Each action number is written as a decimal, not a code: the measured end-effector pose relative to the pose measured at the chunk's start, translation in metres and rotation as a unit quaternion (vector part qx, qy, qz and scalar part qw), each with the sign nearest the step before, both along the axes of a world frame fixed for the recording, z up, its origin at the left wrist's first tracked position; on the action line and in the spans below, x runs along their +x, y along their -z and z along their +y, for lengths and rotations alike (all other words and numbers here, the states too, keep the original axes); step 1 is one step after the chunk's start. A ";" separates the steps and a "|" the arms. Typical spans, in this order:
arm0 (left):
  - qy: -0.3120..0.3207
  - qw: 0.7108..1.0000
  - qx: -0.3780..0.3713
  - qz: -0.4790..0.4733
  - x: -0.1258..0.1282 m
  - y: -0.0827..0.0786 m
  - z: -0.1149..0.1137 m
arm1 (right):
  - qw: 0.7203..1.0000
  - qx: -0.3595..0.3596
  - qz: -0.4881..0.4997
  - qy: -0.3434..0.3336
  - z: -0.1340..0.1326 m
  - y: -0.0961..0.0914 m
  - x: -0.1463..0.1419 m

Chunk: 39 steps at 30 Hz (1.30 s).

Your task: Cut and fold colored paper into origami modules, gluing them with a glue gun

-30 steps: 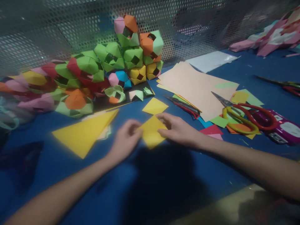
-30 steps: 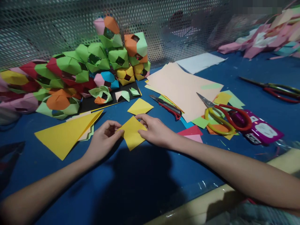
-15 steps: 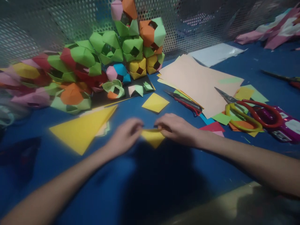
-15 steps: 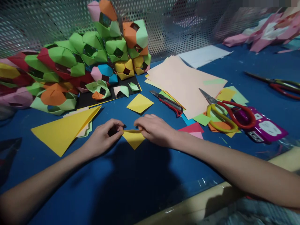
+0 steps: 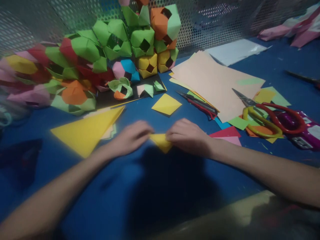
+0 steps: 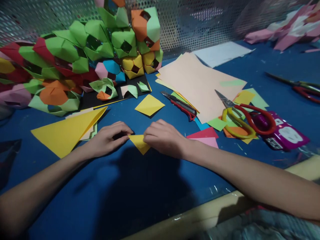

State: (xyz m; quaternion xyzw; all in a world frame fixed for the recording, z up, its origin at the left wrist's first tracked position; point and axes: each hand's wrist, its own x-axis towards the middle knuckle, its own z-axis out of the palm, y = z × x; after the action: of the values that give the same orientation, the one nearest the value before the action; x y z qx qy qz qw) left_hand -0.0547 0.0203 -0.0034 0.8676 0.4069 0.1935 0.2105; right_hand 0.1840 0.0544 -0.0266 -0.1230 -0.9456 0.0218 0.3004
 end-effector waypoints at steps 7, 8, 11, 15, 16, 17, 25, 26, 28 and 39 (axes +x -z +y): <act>0.074 0.997 -0.007 -0.023 -0.010 0.001 0.008 | 0.994 -0.015 -0.108 -0.010 -0.001 -0.006 0.007; 0.076 0.997 -0.009 -0.026 -0.010 0.000 0.007 | 0.993 -0.021 -0.115 0.003 -0.002 -0.008 0.007; 0.071 0.997 -0.023 -0.022 -0.010 -0.001 0.007 | 0.991 -0.016 -0.127 0.026 -0.006 -0.015 0.008; 0.049 0.998 -0.036 -0.015 -0.008 -0.003 0.006 | 0.989 0.034 -0.143 0.030 -0.009 -0.020 0.008; 0.044 0.998 -0.038 -0.013 -0.008 -0.003 0.006 | 0.987 0.046 -0.148 0.030 -0.010 -0.020 0.008; 0.040 0.998 -0.039 -0.009 -0.008 -0.003 0.005 | 0.986 0.057 -0.154 0.030 -0.011 -0.020 0.007; 0.053 0.998 -0.025 -0.010 -0.007 -0.002 0.006 | 0.976 0.105 -0.187 0.033 -0.017 -0.022 0.007; 0.054 0.998 -0.025 -0.010 -0.007 -0.002 0.007 | 0.976 0.108 -0.189 0.033 -0.018 -0.022 0.007; 0.050 0.998 -0.026 -0.008 -0.007 -0.002 0.007 | 0.975 0.111 -0.190 0.033 -0.018 -0.022 0.007; 0.028 0.999 -0.018 0.020 -0.002 -0.004 0.004 | 0.970 0.131 -0.205 0.003 -0.019 -0.023 0.007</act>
State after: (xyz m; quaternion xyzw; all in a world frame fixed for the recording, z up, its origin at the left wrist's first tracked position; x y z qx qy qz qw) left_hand -0.0570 0.0244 0.0005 0.8783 0.3902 0.1633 0.2230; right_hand 0.1914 0.0352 -0.0038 -0.0871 -0.9813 -0.1291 0.1133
